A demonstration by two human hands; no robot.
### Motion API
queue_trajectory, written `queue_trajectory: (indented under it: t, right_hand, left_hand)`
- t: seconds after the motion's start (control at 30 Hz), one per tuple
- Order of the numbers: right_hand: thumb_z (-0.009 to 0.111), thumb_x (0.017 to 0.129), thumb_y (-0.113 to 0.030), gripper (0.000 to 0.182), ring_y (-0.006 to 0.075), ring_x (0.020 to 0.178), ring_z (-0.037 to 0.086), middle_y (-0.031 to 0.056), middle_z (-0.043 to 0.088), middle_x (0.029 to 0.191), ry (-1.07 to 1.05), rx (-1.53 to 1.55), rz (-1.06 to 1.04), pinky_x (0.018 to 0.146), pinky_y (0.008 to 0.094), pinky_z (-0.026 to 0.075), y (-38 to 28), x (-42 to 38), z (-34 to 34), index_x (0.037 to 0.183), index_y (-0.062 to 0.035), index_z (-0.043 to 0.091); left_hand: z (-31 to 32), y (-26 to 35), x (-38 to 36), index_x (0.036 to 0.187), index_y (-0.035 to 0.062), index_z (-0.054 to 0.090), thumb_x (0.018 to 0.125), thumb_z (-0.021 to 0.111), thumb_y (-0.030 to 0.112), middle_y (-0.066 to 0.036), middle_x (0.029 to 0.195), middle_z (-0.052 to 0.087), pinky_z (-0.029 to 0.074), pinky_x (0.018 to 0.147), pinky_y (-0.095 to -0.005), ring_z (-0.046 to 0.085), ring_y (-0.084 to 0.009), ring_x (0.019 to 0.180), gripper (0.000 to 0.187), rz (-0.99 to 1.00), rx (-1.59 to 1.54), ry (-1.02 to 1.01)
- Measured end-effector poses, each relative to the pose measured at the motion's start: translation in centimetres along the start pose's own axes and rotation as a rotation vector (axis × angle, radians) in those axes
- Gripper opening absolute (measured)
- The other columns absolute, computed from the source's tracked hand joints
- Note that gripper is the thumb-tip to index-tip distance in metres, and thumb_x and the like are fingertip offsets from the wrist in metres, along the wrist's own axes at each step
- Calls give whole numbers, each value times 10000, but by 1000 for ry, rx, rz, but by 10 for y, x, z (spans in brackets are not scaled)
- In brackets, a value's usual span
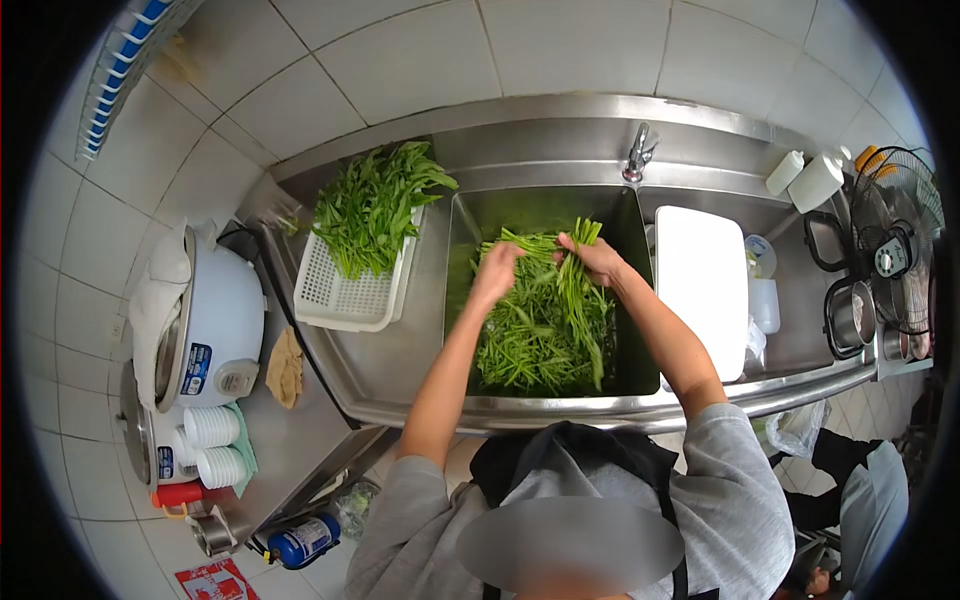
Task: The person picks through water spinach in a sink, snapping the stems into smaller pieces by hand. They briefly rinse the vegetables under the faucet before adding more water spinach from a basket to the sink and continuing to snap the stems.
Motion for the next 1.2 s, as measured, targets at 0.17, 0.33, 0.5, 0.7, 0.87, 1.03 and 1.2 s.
queue_trajectory:
  t: [0.17,0.33,0.5,0.7,0.87,1.03,1.2]
  right_hand:
    - [668,769,-345,356,163,641,575,87,608,760,214,17,-114,563,338,510,-11,2,-7,894,-24,575]
    - [695,745,-359,367,153,638,566,76,612,761,293,-70,-136,567,322,487,-32,-20,0,839,-19,592]
    - [725,715,-347,395,119,725,554,40,610,799,193,-509,-270,644,302,472,-50,-19,-2,882,-8,612]
    - [737,705,-290,310,97,655,494,4,582,722,104,-657,-295,607,266,419,-60,-14,-4,791,-23,605]
    - [720,724,-257,269,83,590,444,-12,533,636,47,-663,-323,546,264,379,-71,-14,9,732,-30,575]
    - [714,729,-241,250,75,571,447,-3,538,630,57,-574,-282,528,253,382,-66,-10,8,712,-39,569]
    - [713,727,-230,235,75,552,458,-6,542,609,89,-566,-261,512,251,380,-58,-11,6,697,-44,574]
  left_hand:
    - [57,-2,-16,826,118,645,777,595,394,-103,663,603,444,590,-371,589,-224,632,285,16,557,-56]
    - [53,9,-11,817,131,656,734,630,364,-97,599,590,448,581,-367,589,-243,605,248,18,664,60]
    - [40,11,2,844,100,657,744,596,287,-133,674,609,451,623,-359,588,-249,638,220,78,610,-47]
    - [20,7,10,863,64,644,756,599,294,-115,670,606,445,637,-362,578,-238,645,257,69,603,-192]
    - [24,8,9,903,31,644,768,623,345,-136,792,636,453,713,-341,593,-198,728,343,81,487,-388]
    - [19,2,4,929,20,639,763,636,360,-162,848,639,450,766,-352,611,-228,795,378,20,482,-306]
    - [18,-17,4,881,20,629,753,650,407,-151,854,629,444,787,-354,599,-227,847,409,7,503,-271]
Point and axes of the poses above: each hand's wrist, its own x-axis towards the middle knuckle, its own z-axis out of the palm, y = z × x, the point moved 8 cm from there along x, towards the middle knuckle
